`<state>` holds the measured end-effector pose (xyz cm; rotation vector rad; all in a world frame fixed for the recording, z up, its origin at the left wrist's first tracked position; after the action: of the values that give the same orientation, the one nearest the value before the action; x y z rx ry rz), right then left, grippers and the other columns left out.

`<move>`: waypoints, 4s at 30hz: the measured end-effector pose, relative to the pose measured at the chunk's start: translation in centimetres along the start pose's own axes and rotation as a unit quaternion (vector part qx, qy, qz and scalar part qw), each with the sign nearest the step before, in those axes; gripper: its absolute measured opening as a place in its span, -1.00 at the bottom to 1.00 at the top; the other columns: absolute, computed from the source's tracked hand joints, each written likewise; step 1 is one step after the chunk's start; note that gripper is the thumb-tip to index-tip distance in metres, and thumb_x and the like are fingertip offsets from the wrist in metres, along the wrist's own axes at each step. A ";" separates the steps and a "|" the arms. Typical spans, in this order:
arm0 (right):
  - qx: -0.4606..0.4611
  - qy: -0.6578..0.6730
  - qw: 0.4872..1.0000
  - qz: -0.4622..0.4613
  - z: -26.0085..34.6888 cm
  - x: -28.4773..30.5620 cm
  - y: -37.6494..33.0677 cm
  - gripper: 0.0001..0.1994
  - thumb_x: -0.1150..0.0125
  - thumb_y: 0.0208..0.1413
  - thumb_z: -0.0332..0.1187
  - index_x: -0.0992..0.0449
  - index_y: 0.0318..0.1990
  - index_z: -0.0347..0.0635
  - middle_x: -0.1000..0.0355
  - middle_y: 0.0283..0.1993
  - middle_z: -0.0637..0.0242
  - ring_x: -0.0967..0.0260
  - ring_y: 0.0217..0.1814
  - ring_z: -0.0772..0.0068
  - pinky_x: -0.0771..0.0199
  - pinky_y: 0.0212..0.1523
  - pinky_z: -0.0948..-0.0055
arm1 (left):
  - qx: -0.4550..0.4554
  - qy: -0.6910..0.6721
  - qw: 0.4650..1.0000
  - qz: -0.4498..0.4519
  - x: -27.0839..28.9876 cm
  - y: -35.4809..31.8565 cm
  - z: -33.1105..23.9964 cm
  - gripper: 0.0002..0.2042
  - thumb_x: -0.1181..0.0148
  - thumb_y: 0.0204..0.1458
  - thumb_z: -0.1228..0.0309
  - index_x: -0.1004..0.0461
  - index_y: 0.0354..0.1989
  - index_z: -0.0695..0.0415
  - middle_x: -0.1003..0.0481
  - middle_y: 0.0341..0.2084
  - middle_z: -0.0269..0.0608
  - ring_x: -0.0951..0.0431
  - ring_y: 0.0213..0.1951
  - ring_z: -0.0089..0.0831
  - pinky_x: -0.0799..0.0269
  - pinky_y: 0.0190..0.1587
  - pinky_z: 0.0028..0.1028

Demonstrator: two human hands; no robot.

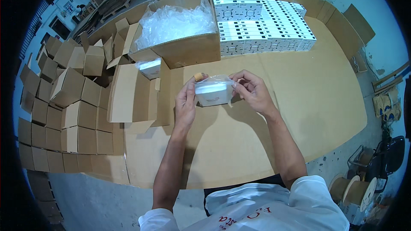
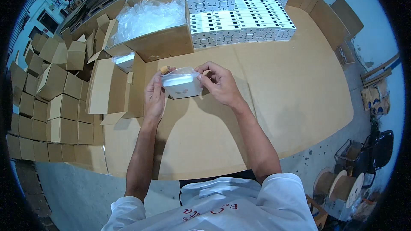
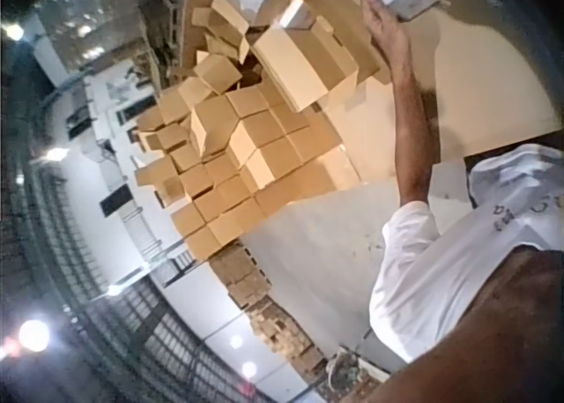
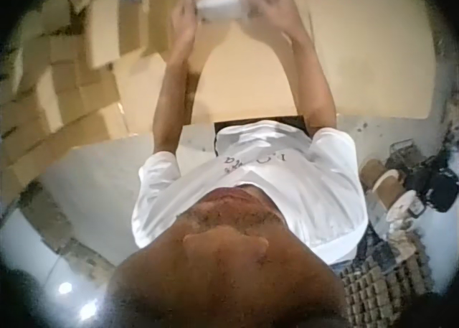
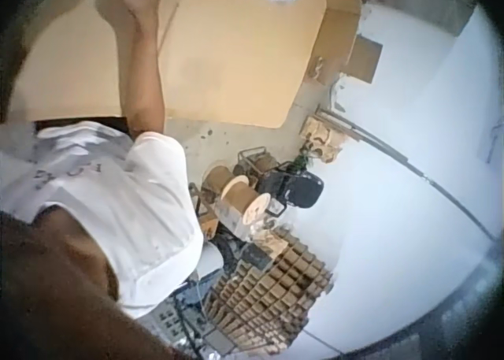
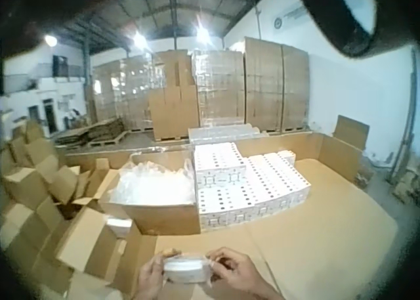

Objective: The person is putting small white boxes into plastic bags and then placing them into larger cardboard shipping boxes.

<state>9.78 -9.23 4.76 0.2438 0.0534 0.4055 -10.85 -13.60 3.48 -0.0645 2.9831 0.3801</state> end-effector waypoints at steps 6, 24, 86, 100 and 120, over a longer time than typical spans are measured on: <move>-0.076 0.026 0.997 -0.010 0.5 -1.3 -0.4 -0.71 -0.22 0.22 -0.42 -0.40 0.06 -0.27 -0.46 -0.09 0.20 -0.43 -0.45 0.63 -0.43 -0.50 0.61 | 0.022 -0.047 0.998 -0.018 0.4 0.1 0.9 -0.55 0.06 0.36 0.21 -0.29 0.26 0.29 -0.49 0.05 -0.12 -0.44 0.12 -0.44 -0.31 0.21 -0.43; -0.151 0.127 0.980 -0.008 -1.9 -2.5 -0.2 -0.78 -0.18 0.25 -0.44 -0.56 0.00 -0.31 -0.59 -0.21 0.18 -0.56 -0.36 0.51 -0.57 -0.40 0.60 | 0.041 0.056 0.998 -0.005 0.6 -0.1 1.6 -0.80 -0.12 0.24 0.48 -0.58 -0.05 0.28 -0.55 -0.03 -0.20 -0.49 0.00 -0.50 -0.42 0.04 -0.48; 0.103 -0.537 0.831 0.098 5.3 -13.3 -2.2 -0.75 -0.27 -0.03 -0.55 -0.58 -0.14 -0.26 -0.53 -0.21 0.12 -0.39 -0.14 0.07 -0.49 -0.09 0.17 | 0.133 -0.009 0.988 0.079 7.4 -5.1 0.6 -0.65 -0.27 0.13 0.54 -0.44 0.09 0.34 -0.55 -0.18 -0.17 -0.59 -0.25 -0.52 -0.59 -0.21 -0.54; 0.051 -0.504 0.857 0.093 10.2 -20.6 4.7 -0.71 -0.31 -0.06 -0.59 -0.57 -0.11 -0.30 -0.55 -0.23 0.00 -0.52 -0.18 0.02 -0.55 -0.14 0.19 | 0.087 0.122 0.988 0.032 14.9 -7.2 1.8 -0.16 -0.49 -0.16 0.37 -0.15 0.30 0.34 -0.49 -0.12 -0.07 -0.57 -0.16 -0.37 -0.52 -0.02 -0.39; 0.184 -0.384 0.847 0.319 3.2 -37.5 13.9 -0.70 -0.32 0.00 -0.54 -0.54 -0.06 -0.21 -0.55 -0.19 0.17 -0.52 -0.15 0.26 -0.53 -0.04 0.27 | 0.049 0.188 0.978 0.072 16.9 -8.4 2.1 -0.44 -0.33 0.02 0.43 -0.28 0.18 0.38 -0.52 -0.15 0.00 -0.58 -0.22 -0.33 -0.53 -0.12 -0.34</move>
<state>-29.68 -12.50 11.40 0.8032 -0.7714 0.9376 -26.80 -21.59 -2.92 0.1032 3.3885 0.2587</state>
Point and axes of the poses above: each hand's wrist, its own y-axis towards the middle knuckle, its own x-axis out of the back of the hand, z = x × y, the point moved 4 cm from there along y, towards the middle knuckle
